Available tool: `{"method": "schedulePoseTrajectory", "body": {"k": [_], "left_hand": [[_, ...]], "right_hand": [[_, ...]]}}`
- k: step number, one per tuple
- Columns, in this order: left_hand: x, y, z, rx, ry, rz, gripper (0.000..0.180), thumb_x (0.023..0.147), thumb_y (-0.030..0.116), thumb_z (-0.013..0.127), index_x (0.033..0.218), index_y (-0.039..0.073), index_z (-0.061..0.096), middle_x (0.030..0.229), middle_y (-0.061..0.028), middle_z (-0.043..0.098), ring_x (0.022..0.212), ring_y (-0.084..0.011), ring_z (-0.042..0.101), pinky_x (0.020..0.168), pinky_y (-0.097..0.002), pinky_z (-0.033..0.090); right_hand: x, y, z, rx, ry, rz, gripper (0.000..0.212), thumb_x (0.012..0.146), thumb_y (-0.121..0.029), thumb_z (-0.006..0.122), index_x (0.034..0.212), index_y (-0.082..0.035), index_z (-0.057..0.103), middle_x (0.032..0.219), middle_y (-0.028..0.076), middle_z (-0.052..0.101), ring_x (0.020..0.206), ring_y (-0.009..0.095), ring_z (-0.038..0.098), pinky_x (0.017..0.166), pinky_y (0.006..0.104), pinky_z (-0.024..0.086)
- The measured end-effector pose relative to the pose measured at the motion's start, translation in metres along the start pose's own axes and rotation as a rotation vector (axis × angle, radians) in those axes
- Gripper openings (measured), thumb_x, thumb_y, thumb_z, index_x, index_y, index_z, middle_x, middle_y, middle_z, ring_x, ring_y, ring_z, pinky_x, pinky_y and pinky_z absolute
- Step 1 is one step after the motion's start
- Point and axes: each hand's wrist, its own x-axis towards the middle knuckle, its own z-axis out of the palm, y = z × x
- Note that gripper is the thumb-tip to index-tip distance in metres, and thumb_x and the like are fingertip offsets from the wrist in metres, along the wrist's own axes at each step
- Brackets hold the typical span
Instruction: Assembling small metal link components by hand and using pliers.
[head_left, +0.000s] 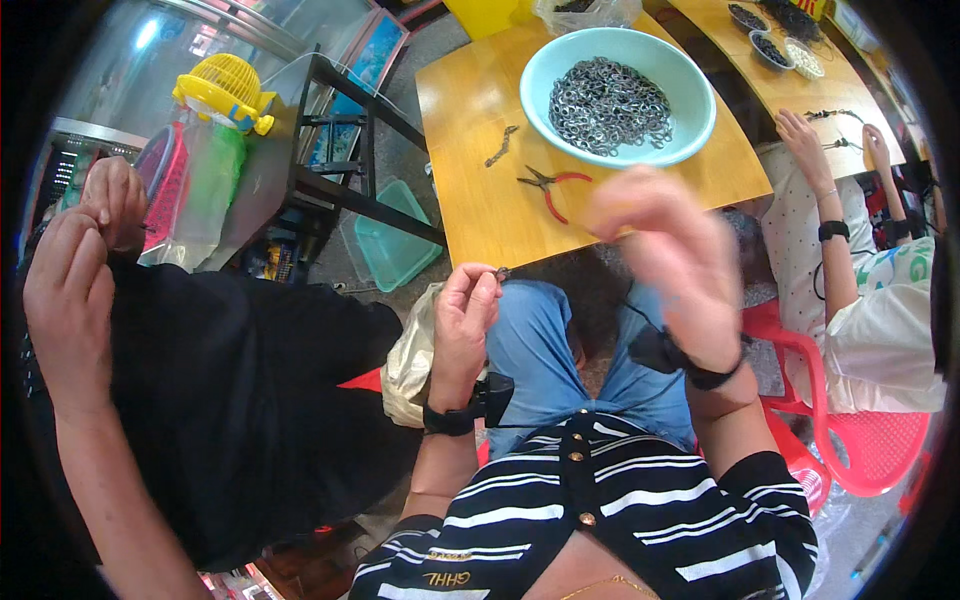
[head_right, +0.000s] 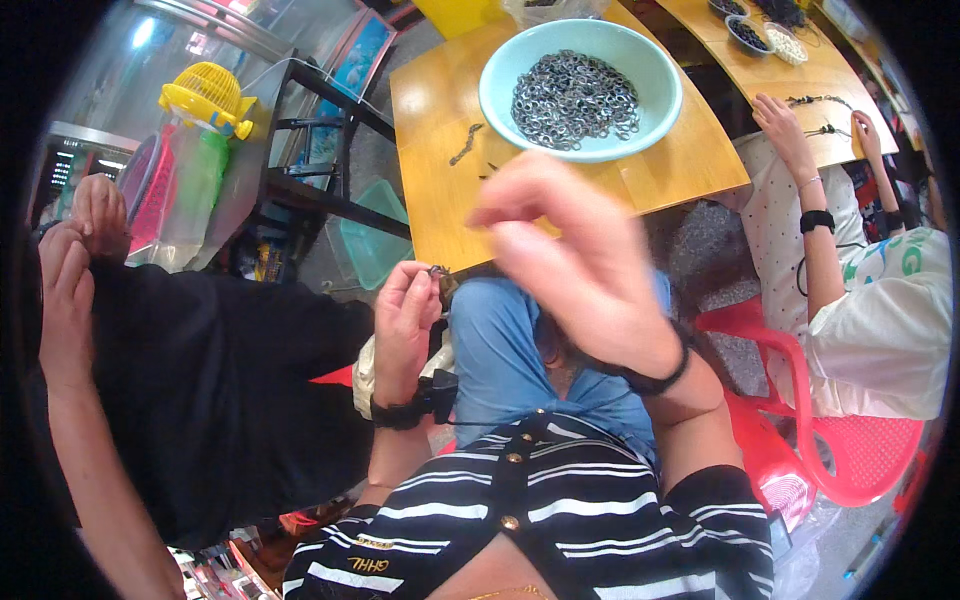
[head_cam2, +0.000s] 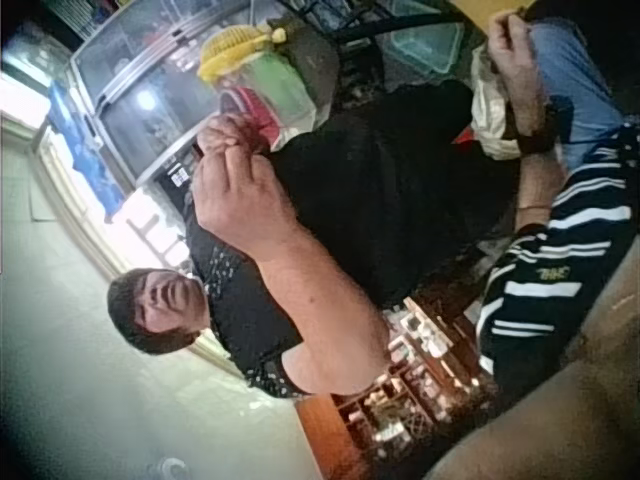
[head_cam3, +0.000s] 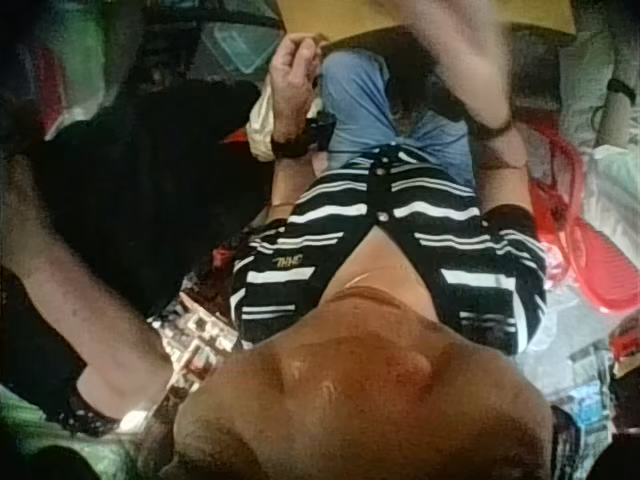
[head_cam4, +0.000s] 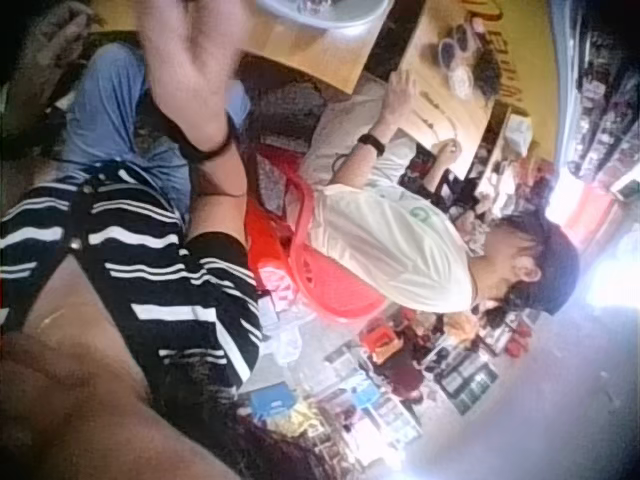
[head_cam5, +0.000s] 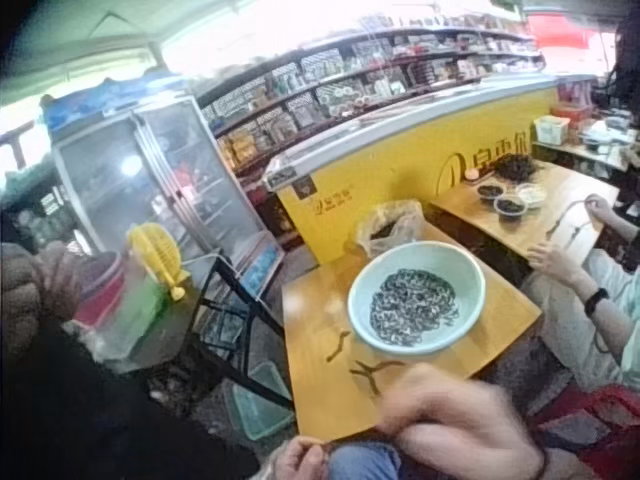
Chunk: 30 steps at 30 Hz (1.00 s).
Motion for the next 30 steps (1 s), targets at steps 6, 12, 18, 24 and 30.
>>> {"method": "schedulePoseTrajectory", "body": {"k": [6,12,18,24,30], "left_hand": [[-0.003,-0.003,-0.001,0.078,-0.007,0.023,0.01,0.094,0.015,0.052,0.095,0.006,0.056,0.076,0.0036,0.052,0.057,-0.0011,0.037,0.049,-0.0173,0.028],[-0.004,0.003,0.0,0.093,-0.023,-0.009,0.01,0.094,0.015,0.052,0.094,0.006,0.056,0.077,0.0039,0.052,0.058,-0.0011,0.037,0.05,-0.0169,0.028],[-0.002,0.0,0.004,0.113,-0.014,-0.065,0.01,0.093,0.014,0.053,0.096,0.005,0.057,0.078,0.0038,0.053,0.06,-0.0014,0.039,0.051,-0.0166,0.03],[0.001,-0.007,0.017,0.305,-0.038,0.102,0.013,0.092,0.015,0.057,0.096,0.003,0.059,0.079,0.0029,0.057,0.068,-0.0018,0.047,0.058,-0.0174,0.038],[0.009,0.003,0.02,0.41,0.017,0.038,0.018,0.093,0.015,0.055,0.095,-0.001,0.061,0.083,-0.0009,0.064,0.078,-0.0067,0.055,0.072,-0.0216,0.044]], "right_hand": [[-0.023,0.093,0.05,-0.066,-0.314,0.244,0.044,0.091,-0.028,0.053,0.123,0.003,0.05,0.109,0.022,0.058,0.102,0.031,0.057,0.087,0.0366,0.044],[-0.028,0.092,0.045,0.082,-0.274,0.504,0.026,0.088,-0.013,0.058,0.103,0.008,0.061,0.082,0.011,0.066,0.071,0.014,0.064,0.065,0.0266,0.05],[-0.029,0.089,0.032,0.019,-0.135,0.494,0.017,0.084,-0.006,0.059,0.094,0.006,0.064,0.072,0.01,0.066,0.062,0.011,0.063,0.057,0.0252,0.049],[-0.033,0.093,0.025,-0.059,-0.053,0.432,0.014,0.084,-0.005,0.058,0.091,0.006,0.065,0.069,0.011,0.065,0.062,0.011,0.063,0.057,0.0262,0.048],[-0.032,0.103,0.025,0.21,-0.037,0.423,0.02,0.088,0.0,0.049,0.105,0.004,0.06,0.08,0.009,0.066,0.069,0.011,0.064,0.066,0.0244,0.05]]}}
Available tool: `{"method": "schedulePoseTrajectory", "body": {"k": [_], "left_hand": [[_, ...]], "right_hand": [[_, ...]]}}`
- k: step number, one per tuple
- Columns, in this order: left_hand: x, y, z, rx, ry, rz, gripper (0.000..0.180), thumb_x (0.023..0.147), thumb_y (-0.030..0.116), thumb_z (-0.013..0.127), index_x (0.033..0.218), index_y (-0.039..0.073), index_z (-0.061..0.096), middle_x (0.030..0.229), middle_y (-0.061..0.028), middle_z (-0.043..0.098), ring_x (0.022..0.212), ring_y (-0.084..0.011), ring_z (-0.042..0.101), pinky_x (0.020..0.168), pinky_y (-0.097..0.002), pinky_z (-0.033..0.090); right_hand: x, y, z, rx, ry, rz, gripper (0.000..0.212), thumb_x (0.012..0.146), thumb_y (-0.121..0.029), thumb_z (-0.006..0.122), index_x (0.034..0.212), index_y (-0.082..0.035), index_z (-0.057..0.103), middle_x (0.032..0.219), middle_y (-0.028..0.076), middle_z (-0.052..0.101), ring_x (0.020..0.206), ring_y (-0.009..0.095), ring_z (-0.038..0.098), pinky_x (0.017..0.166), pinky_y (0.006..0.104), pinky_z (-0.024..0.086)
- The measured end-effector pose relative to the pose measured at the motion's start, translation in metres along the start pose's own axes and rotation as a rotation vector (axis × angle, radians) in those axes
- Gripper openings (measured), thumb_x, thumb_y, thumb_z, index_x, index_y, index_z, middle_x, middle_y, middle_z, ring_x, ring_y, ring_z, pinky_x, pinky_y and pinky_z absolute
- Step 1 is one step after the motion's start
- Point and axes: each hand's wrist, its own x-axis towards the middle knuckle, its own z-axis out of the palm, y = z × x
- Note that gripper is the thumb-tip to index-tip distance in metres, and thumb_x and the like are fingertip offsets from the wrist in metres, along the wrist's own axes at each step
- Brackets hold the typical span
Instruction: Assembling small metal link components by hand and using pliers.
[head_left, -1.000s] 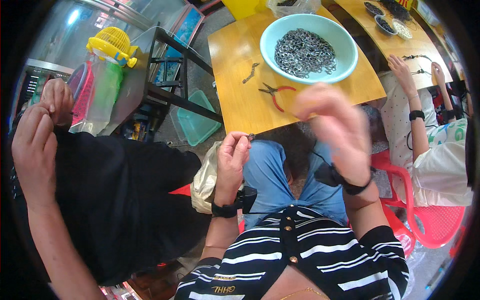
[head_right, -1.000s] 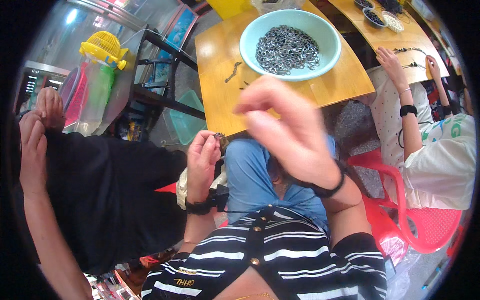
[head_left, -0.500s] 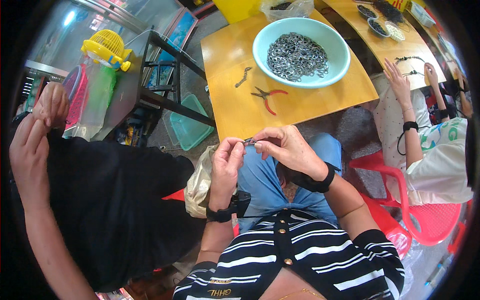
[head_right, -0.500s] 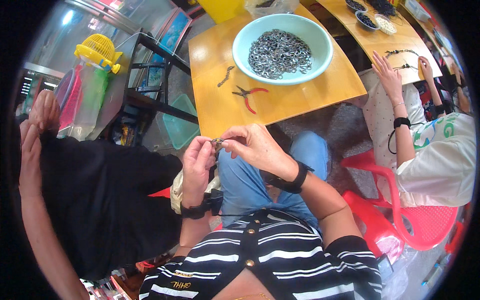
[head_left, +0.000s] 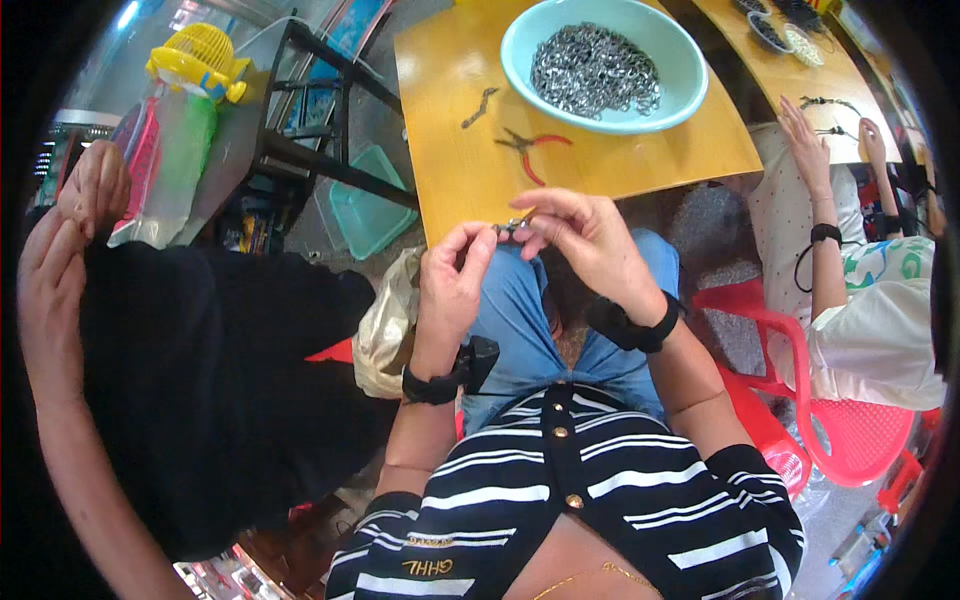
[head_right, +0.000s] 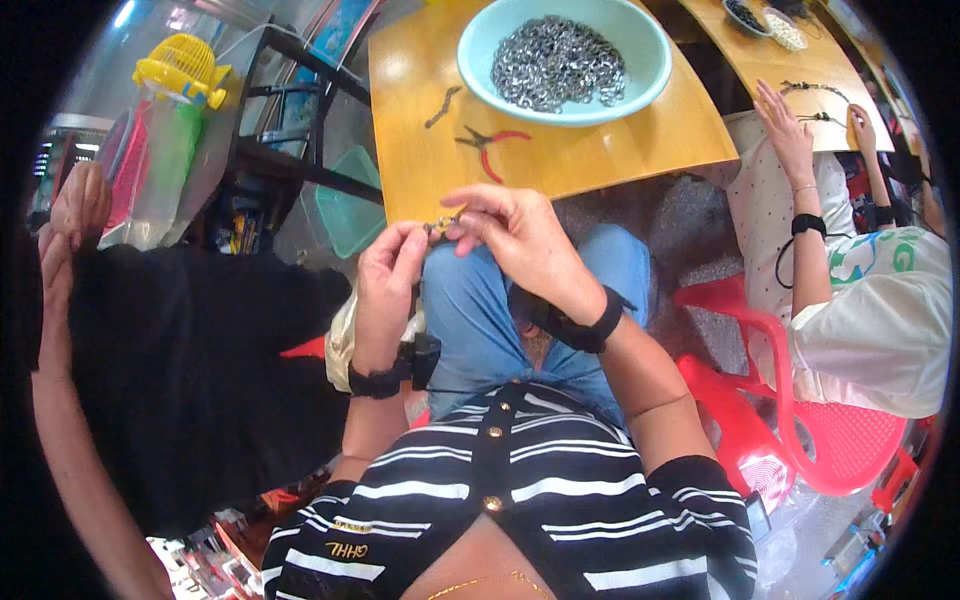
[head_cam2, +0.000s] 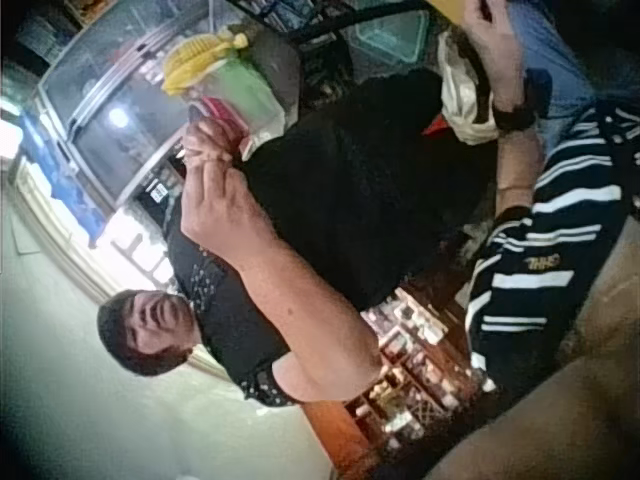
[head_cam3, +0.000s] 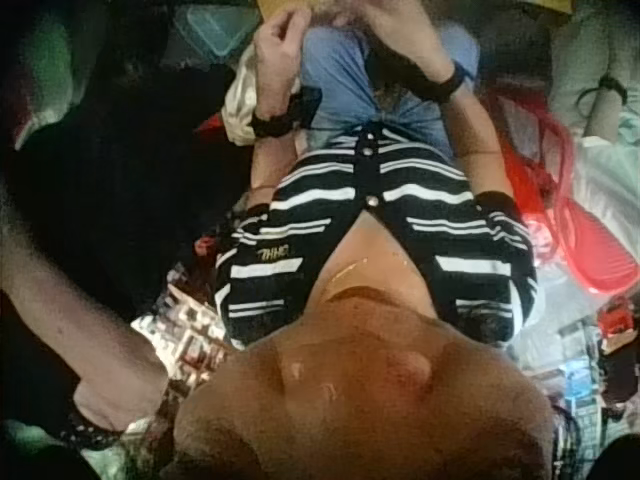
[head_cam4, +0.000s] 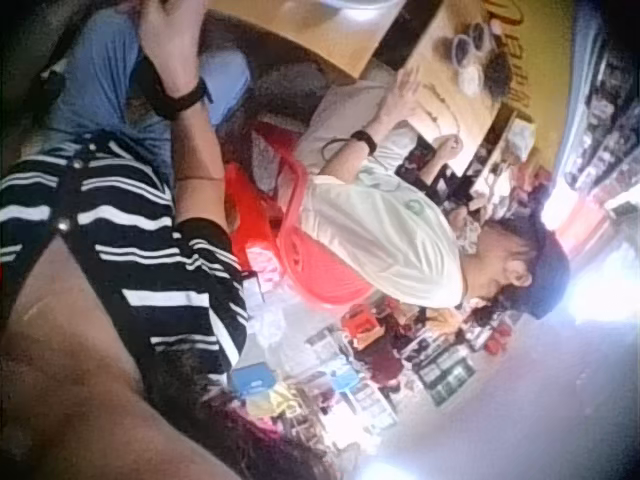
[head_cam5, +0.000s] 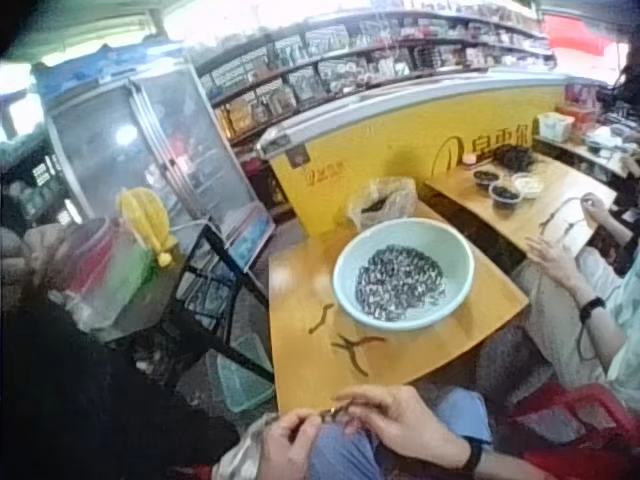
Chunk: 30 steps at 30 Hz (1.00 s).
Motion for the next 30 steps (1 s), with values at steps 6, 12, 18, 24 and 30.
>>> {"method": "schedulePoseTrajectory", "body": {"k": [6,12,18,24,30], "left_hand": [[-0.004,-0.006,0.001,-0.096,-0.034,-0.032,0.018,0.093,0.014,0.053,0.093,-0.002,0.06,0.087,-0.0027,0.063,0.082,-0.0062,0.054,0.074,-0.0209,0.043],[-0.006,-0.006,0.0,-0.044,-0.029,-0.033,0.016,0.093,0.014,0.054,0.092,-0.001,0.06,0.081,0.0011,0.06,0.073,-0.0042,0.049,0.065,-0.02,0.04],[-0.006,-0.009,-0.003,-0.081,-0.044,-0.044,0.016,0.093,0.014,0.054,0.092,0.0,0.061,0.082,0.0019,0.059,0.074,-0.0039,0.049,0.066,-0.0197,0.039],[-0.005,-0.01,-0.001,-0.16,-0.041,-0.018,0.016,0.093,0.013,0.054,0.095,-0.001,0.062,0.087,-0.0009,0.063,0.081,-0.0056,0.053,0.074,-0.0206,0.042],[-0.01,-0.008,-0.004,-0.152,-0.033,-0.032,0.017,0.093,0.013,0.053,0.095,-0.001,0.062,0.088,-0.0021,0.064,0.083,-0.0063,0.055,0.076,-0.0208,0.043]], "right_hand": [[-0.003,0.003,-0.001,0.126,-0.061,0.107,0.019,0.092,-0.002,0.046,0.104,0.006,0.059,0.086,0.008,0.064,0.073,0.011,0.063,0.071,0.0239,0.05],[-0.005,-0.001,0.001,0.21,-0.091,0.188,0.02,0.093,-0.009,0.05,0.103,0.005,0.06,0.087,0.006,0.064,0.075,0.01,0.062,0.073,0.0233,0.049],[-0.004,0.011,0.004,0.173,-0.101,0.126,0.017,0.089,-0.006,0.058,0.101,0.005,0.06,0.088,0.007,0.065,0.074,0.011,0.062,0.07,0.023,0.051],[-0.001,0.01,0.001,0.172,-0.021,0.075,0.013,0.087,-0.001,0.058,0.098,0.006,0.06,0.086,0.009,0.065,0.073,0.012,0.064,0.067,0.0228,0.052],[-0.006,0.006,0.005,0.202,-0.035,0.119,0.014,0.089,-0.003,0.054,0.098,0.005,0.061,0.085,0.009,0.065,0.073,0.013,0.064,0.068,0.0233,0.051]]}}
